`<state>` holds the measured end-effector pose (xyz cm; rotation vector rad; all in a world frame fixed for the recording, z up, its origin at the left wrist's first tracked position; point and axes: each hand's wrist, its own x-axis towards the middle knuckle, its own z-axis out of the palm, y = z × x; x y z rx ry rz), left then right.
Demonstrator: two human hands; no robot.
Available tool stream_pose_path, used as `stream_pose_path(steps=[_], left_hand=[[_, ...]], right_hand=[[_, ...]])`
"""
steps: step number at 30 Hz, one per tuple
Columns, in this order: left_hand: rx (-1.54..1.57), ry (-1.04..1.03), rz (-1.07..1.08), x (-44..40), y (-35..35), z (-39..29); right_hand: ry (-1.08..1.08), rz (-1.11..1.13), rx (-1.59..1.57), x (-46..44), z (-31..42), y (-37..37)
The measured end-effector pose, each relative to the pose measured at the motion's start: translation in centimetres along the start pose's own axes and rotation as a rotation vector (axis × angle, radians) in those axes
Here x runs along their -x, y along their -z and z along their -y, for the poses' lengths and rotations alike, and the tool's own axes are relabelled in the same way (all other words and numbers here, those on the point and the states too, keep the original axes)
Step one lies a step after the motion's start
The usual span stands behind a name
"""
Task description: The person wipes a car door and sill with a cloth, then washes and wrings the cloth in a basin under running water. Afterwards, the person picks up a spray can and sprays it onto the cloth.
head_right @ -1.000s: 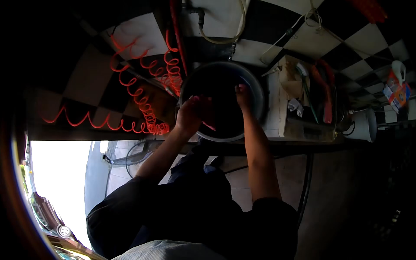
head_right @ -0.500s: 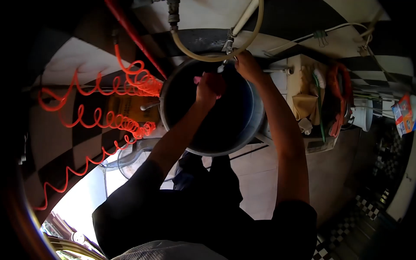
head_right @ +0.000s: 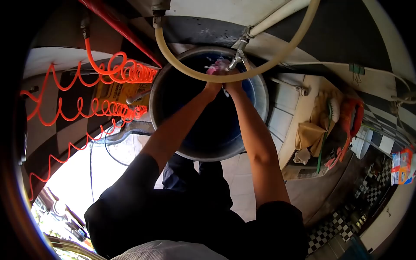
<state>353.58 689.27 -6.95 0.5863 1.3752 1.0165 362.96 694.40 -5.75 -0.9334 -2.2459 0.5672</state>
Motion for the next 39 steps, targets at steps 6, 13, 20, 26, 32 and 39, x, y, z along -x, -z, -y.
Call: stream_pose_path(steps=[6,13,20,26,32,39], left_hand=[[1.144,0.386,-0.09,3.3,-1.2,-2.2],[1.494,0.241,0.292,-3.3,-2.5,5.4],[1.358,0.164,0.074,-5.9,-3.7,6.3],[0.943,-0.083,0.136,-0.9,-0.3,-0.4],[0.619,-0.172,0.204,0.2,2.6,-1.0],[0.77,-0.134,0.132,1.4,1.8,-2.6]], right_hand=[[-0.608,-0.048,-0.102,0.7,2.9,0.1],[-0.63,-0.181,-0.212,2.0,10.8,6.6],[-0.702,-0.352,-0.467,5.3,16.4,15.1],[-0.793,-0.276,-0.445,4.1,9.9,10.7],[-0.981,-0.232,-0.854,0.9,2.9,1.0],[-1.424,-0.42,-1.241,5.1,3.4,-0.5]])
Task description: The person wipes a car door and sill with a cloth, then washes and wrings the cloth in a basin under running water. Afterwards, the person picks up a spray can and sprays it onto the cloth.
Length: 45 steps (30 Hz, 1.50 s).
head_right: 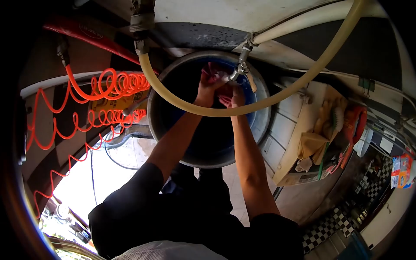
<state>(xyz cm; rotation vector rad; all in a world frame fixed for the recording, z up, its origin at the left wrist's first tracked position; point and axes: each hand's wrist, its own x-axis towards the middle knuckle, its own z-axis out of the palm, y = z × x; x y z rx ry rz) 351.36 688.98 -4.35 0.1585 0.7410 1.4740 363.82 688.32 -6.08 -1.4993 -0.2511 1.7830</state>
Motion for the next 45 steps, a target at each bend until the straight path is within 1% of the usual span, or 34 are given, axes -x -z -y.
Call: stream_pose_path(steps=[2,3,4,6,9,10,11,14,15,17,18,20,21,23,25,26,27,29,30,31,32,33,34,35,36,37,38,39,40,41,42,43,44,45], left_hand=[[-0.129,0.028,0.014,-0.9,1.0,-2.0],[-0.422,-0.033,0.108,-2.0,3.9,-0.4],[-0.707,-0.121,0.185,-3.2,6.8,1.2],[-0.378,0.115,0.103,-2.7,6.5,1.4],[0.115,0.461,-0.03,-1.3,5.3,1.0],[0.275,0.566,-0.077,-1.4,5.0,0.6],[0.218,0.5,-0.127,-1.4,4.2,0.7],[-0.014,0.48,-0.121,-2.7,5.9,2.1],[0.091,0.392,-0.165,-2.2,4.3,1.7],[-0.004,0.38,-0.025,-2.2,8.4,2.6],[-0.048,0.374,0.048,-2.3,10.2,2.7],[0.61,0.599,0.399,-0.8,7.0,-1.2],[0.489,0.585,0.226,-0.2,6.6,-1.6],[0.304,0.566,-0.081,-0.6,8.9,0.1],[0.277,0.511,-0.039,-0.8,9.4,0.9],[0.263,0.484,-0.013,-1.1,9.5,1.3],[0.302,0.406,0.226,-2.4,12.1,3.2],[0.292,0.256,0.438,-3.3,12.5,4.1],[0.192,0.137,0.449,-2.8,11.3,3.8],[0.053,-0.022,0.428,-1.7,9.6,3.4],[0.001,-0.095,0.39,-1.2,8.2,3.0],[0.283,0.124,0.39,-1.8,8.9,3.0],[0.562,0.343,0.381,-2.2,9.4,2.9],[0.38,0.404,0.067,-0.9,5.4,-0.2],[0.179,0.371,-0.112,-1.2,3.4,-0.4],[0.001,0.291,-0.097,-1.6,3.9,0.2],[-0.17,0.207,-0.084,-2.2,4.7,0.9],[0.038,0.239,0.054,-3.4,6.8,1.9],[0.247,0.275,0.194,-4.4,10.1,3.1],[0.456,0.313,0.33,-5.0,12.5,4.5],[0.463,0.293,0.391,-5.2,13.8,5.8],[0.47,0.272,0.451,-5.3,14.6,6.8],[0.441,0.327,0.33,-4.8,14.7,6.3],[0.413,0.382,0.207,-4.3,14.7,5.7]], right_hand=[[0.229,-0.094,0.242,-1.0,-1.0,1.0],[0.334,-0.09,0.365,1.7,0.3,-1.5],[0.783,-0.133,0.77,1.9,-0.8,-2.0],[0.926,-0.104,0.927,3.8,-2.5,-4.7],[1.012,-0.214,1.204,2.8,-1.7,-6.7],[0.78,-0.343,1.339,0.0,-1.3,-6.3],[0.72,-0.42,1.227,-2.1,-0.6,-5.9],[1.151,-0.101,1.524,-12.0,-2.2,2.0],[1.005,-0.088,1.246,-10.6,-1.5,0.7],[0.696,-0.073,0.699,-4.4,0.5,-2.6],[0.551,0.052,0.639,-3.2,0.7,-2.3],[0.7,0.261,0.671,-2.2,-0.7,-2.4],[0.636,0.412,0.628,-3.1,-1.8,-1.1],[0.534,0.402,0.555,-2.6,-1.0,-1.8],[0.353,0.48,0.562,-2.1,0.3,-2.4],[0.514,0.269,0.752,-0.5,-0.3,-2.7],[0.693,0.28,0.9,1.8,0.2,-4.2],[1.082,0.212,1.066,4.6,-0.5,-6.7],[0.992,0.239,1.099,6.0,-0.5,-7.4],[1.167,0.163,1.144,6.0,-0.3,-8.3],[1.21,0.059,1.213,4.8,-0.4,-8.3],[1.246,-0.05,1.279,3.5,-0.4,-8.3],[1.144,-0.182,1.369,0.5,-1.1,-7.1],[1.211,-0.314,1.268,-3.8,-1.9,-5.0],[0.863,-0.158,0.991,-2.2,1.6,-6.5],[0.684,-0.147,0.61,-4.5,-0.2,-5.4],[0.79,-0.171,0.666,-4.4,-0.5,-5.3],[0.896,-0.203,0.721,-4.5,-0.9,-5.1],[1.282,-0.279,1.212,-2.2,-0.7,-5.8],[1.156,-0.503,1.293,-3.1,-4.4,-5.9],[1.195,-0.287,1.249,0.8,-2.2,-7.9],[1.046,-0.307,1.202,1.3,-1.5,-8.5],[0.895,-0.323,1.148,1.2,-1.4,-8.8],[0.861,-0.227,0.976,-0.4,-1.4,-7.7]])
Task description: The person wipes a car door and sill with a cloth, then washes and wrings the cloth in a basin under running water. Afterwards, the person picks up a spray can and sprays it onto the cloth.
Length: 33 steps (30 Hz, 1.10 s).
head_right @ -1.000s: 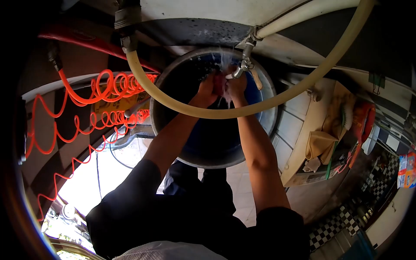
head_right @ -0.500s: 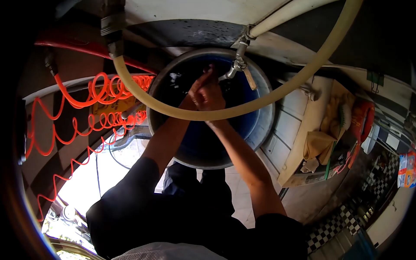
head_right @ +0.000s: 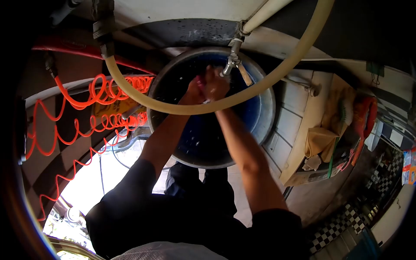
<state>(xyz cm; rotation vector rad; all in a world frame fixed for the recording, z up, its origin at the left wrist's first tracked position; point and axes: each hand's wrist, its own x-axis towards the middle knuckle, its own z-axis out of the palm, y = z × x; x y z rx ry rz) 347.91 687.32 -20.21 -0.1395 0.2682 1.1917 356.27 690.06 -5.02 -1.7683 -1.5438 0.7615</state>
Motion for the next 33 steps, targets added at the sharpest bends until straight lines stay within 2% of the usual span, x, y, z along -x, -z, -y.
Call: stream_pose_path(steps=[1,2,4,5,7,8,9,10,13,14,17,18,19,20,21,22,23,25,26,27,28,30,31,33], left_hand=[[0.005,0.027,-0.131,0.7,-0.4,-0.3],[-0.112,-0.043,-0.265,0.7,-3.4,0.2],[-0.25,-0.133,-0.48,1.0,-7.4,1.5],[-0.204,-0.07,-0.515,1.6,-9.1,0.8],[-0.109,0.07,-0.587,3.2,-11.5,-0.6],[-0.068,0.145,-0.527,3.0,-10.4,-0.8],[-0.082,0.109,-0.383,2.8,-7.6,-0.3],[-0.096,0.07,-0.24,2.7,-4.0,0.5],[-0.664,-0.32,0.172,2.7,-3.1,2.2],[-0.521,-0.278,0.202,2.3,-2.7,2.5],[-0.09,-0.145,0.279,1.9,-0.3,3.1],[-0.177,-0.028,-0.202,2.6,0.5,1.7],[-0.371,-0.119,-0.25,2.2,-2.3,1.7],[-0.563,-0.209,-0.3,2.0,-7.7,2.0],[-1.283,-0.32,-0.206,2.3,-9.4,1.4],[-1.977,-0.545,-0.236,2.6,-10.9,0.8],[-1.461,-0.361,-0.281,1.7,-8.5,0.3],[-0.424,-0.011,-0.318,-0.6,-1.3,0.3],[-0.829,-0.032,-0.291,0.0,-2.0,1.0],[-1.235,-0.066,-0.289,0.5,-2.7,1.7],[-1.239,-0.062,-0.283,1.9,-5.7,1.7],[-0.93,-0.091,-0.289,1.8,-6.7,1.6],[-0.777,-0.107,-0.291,1.8,-8.0,1.4],[-0.097,-0.006,-0.387,1.2,-10.6,0.2]], right_hand=[[-0.025,0.028,-0.193,-1.6,-2.5,0.0],[0.033,0.11,0.021,-2.8,-3.7,0.3],[0.042,-0.04,0.02,-3.2,-4.6,0.4],[0.052,-0.115,0.019,-3.5,-5.1,0.4],[0.016,0.005,0.001,-2.0,-4.7,1.7],[-0.026,0.099,-0.078,-0.9,-1.8,3.3],[-0.07,0.192,-0.157,0.4,0.0,4.0],[0.096,0.159,-0.128,1.7,0.5,3.7],[0.531,0.082,-0.13,3.7,2.3,2.7],[0.664,0.059,-0.146,3.8,2.9,2.7],[0.619,0.16,0.117,0.3,2.0,4.5],[0.264,0.244,0.171,-1.3,0.5,4.5],[-0.091,0.322,0.218,-2.2,-1.1,4.0],[0.094,0.145,0.251,-1.7,-2.3,3.2],[0.276,-0.029,0.284,-1.0,-3.7,2.5],[0.253,-0.09,0.388,-0.3,-3.4,2.0],[0.223,-0.149,0.49,0.4,-3.0,1.5],[0.169,-0.213,0.131,2.9,-1.5,1.3],[0.126,-0.186,0.072,2.8,-2.1,1.4],[0.076,-0.056,0.111,1.7,-5.1,1.8],[0.047,0.06,0.138,0.5,-8.6,1.5],[0.11,0.188,0.176,-0.6,-15.2,0.5],[0.171,0.142,0.092,-0.6,-14.6,0.8],[0.285,0.127,-0.114,-0.1,-10.7,2.4]])
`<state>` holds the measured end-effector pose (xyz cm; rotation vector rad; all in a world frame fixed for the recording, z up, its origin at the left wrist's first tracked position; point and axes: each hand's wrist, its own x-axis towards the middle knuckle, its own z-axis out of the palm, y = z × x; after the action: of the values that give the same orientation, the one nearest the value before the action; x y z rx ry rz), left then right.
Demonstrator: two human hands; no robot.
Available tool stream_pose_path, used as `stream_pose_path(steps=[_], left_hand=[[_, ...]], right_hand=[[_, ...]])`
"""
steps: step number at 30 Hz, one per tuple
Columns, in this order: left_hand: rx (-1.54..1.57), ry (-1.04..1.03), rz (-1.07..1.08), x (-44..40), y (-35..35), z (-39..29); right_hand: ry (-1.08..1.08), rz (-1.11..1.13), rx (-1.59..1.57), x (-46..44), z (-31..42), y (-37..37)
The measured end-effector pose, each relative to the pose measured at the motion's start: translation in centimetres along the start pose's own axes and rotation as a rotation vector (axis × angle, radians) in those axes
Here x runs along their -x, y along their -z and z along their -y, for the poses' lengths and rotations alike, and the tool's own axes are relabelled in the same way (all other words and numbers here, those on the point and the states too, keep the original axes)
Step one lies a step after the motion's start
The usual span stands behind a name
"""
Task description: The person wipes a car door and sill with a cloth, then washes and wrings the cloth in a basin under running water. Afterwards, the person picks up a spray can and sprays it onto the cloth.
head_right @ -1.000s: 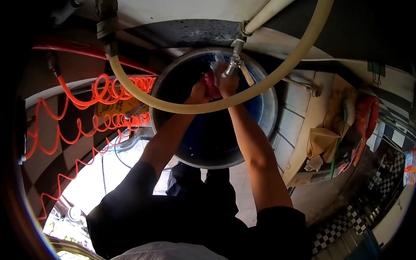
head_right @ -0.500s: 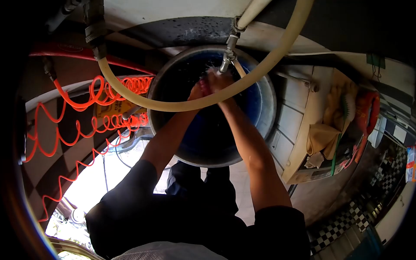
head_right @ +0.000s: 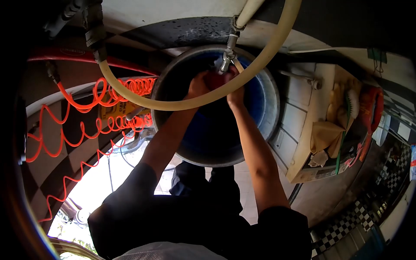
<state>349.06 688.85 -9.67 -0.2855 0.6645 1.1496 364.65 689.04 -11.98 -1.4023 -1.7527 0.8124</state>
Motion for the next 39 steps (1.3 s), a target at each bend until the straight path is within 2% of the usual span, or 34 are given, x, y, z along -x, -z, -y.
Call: stream_pose_path(steps=[1,3,4,6,8,9,11,13,16,17,20,21,22,24,26,28,30,32,34,35,37,38,39], left_hand=[[-0.06,-0.014,-0.056,-0.2,0.2,-0.1],[-0.086,0.187,0.32,0.9,-0.8,-1.4],[-0.101,0.217,0.399,1.5,-1.1,-1.9],[-0.126,0.151,0.338,2.2,-0.9,-2.0],[-0.16,0.028,0.217,2.1,0.1,-2.3],[-0.187,-0.027,0.157,2.0,0.7,-2.4],[-0.201,-0.091,0.029,1.7,1.8,-1.8],[-0.12,-0.074,-0.053,1.9,0.9,0.3],[0.071,-0.036,0.069,0.5,-0.7,5.0],[0.101,-0.05,0.172,-0.4,-0.6,5.5],[0.274,-0.056,0.482,-2.3,-0.1,6.0],[0.015,-0.149,0.588,-2.6,-0.1,6.3],[0.037,-0.066,0.595,-3.0,-0.1,6.4],[0.056,-0.012,0.514,-3.5,0.1,6.6],[0.052,0.03,0.407,-3.6,0.4,6.5],[0.02,0.069,0.306,-3.5,1.0,6.0],[-0.024,0.101,0.149,-3.4,1.8,5.6],[-0.065,0.056,-0.088,-3.5,3.2,6.1],[-0.087,-0.097,-0.358,-2.6,5.3,8.0],[-0.264,-0.171,-0.482,1.1,1.6,6.8],[-0.287,-0.084,0.012,0.9,4.5,5.0],[-0.331,-0.102,0.075,1.0,5.7,4.4],[-0.374,-0.122,0.138,1.7,5.6,3.4]], right_hand=[[0.054,0.013,-0.121,-0.3,3.5,0.9],[0.071,0.083,-0.306,0.3,5.7,1.7],[-0.218,0.22,-0.727,0.3,6.4,1.8],[-0.238,0.267,-0.414,-1.2,7.9,3.7],[-0.122,0.09,-0.427,-0.5,6.1,2.7],[-0.226,-0.076,-0.394,-0.4,6.1,2.7],[-0.355,-0.195,-0.508,0.2,6.2,3.4],[-0.413,-0.353,-0.792,-0.8,10.0,4.0],[-0.501,-0.334,-0.732,0.6,11.0,3.9],[-0.429,-0.353,-0.806,1.0,11.4,3.7],[-0.445,-0.396,-0.863,2.7,13.3,6.0],[-0.464,-0.433,-0.848,3.4,13.8,7.3],[-0.484,-0.473,-0.834,3.8,14.6,8.6],[-0.393,-0.58,-0.826,4.9,14.7,10.6],[-0.404,-0.631,-0.578,5.7,15.0,12.2],[-0.362,-0.579,-0.304,4.8,14.7,12.1],[-0.474,-0.149,0.121,2.2,14.3,12.9],[-0.389,-0.206,-0.213,1.5,11.9,10.9],[-0.309,-0.15,-0.412,0.1,10.5,8.7],[-0.341,0.016,-0.315,-0.7,8.0,8.0],[-0.297,0.06,-0.614,-1.1,8.3,7.3],[-0.279,0.088,-0.763,-1.2,8.9,7.1],[-0.259,0.17,-0.557,-1.5,8.6,8.3]])
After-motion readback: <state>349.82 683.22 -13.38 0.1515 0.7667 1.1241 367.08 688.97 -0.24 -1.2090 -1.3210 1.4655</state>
